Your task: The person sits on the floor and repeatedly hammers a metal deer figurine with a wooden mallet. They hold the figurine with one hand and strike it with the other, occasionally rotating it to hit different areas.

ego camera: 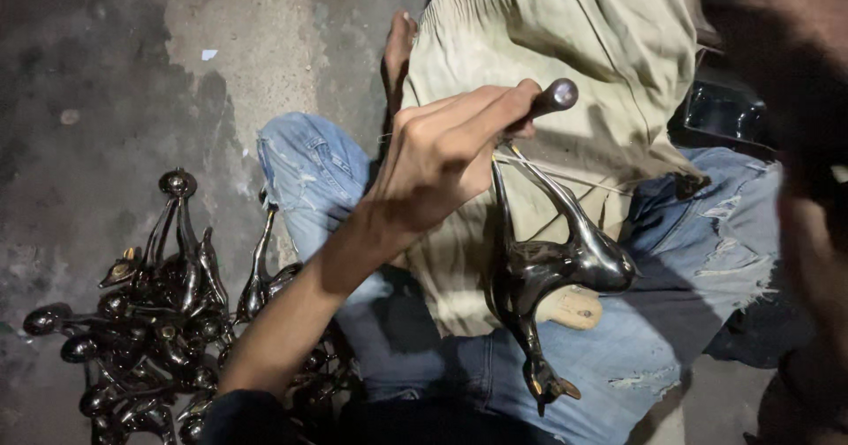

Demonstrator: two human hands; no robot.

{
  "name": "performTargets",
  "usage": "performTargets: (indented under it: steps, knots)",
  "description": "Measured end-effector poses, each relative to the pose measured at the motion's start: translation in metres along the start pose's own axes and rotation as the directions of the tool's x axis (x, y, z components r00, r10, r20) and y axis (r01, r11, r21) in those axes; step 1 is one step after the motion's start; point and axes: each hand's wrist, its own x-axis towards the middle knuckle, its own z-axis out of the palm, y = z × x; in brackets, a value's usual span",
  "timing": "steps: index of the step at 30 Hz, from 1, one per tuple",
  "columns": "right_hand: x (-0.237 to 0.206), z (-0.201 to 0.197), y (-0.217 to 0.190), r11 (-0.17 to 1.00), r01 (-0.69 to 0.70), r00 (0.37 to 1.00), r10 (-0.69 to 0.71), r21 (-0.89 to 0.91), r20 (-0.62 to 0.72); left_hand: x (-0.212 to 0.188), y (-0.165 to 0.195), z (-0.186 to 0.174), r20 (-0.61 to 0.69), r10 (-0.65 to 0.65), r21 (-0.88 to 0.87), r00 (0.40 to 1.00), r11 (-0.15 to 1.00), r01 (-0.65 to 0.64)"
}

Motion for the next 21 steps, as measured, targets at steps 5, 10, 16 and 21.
performTargets:
  steps: [5,10,16,21]
  knots:
    - [0.004,0.001,0.008,0.999,-0.017,1.000,0.017,-0.032,-0.012,0.000,-0.006,0.006,-0.012,0.034,-0.001,0.999,0.999,-0.034]
    - [-0.010,0.008,0.032,0.997,0.064,0.998,-0.064,-0.043,-0.014,-0.005,-0.009,0.009,0.016,0.085,0.047,0.996,0.995,-0.086]
    - [-0.021,0.025,0.058,0.974,-0.045,0.997,0.059,0.223,-0.056,-0.006,-0.009,0.011,-0.012,0.070,0.043,0.997,0.997,-0.070]
    - [-0.012,0.007,0.044,0.984,-0.065,0.997,0.055,0.166,0.059,-0.007,-0.009,0.012,0.003,0.152,0.123,0.988,0.981,-0.152]
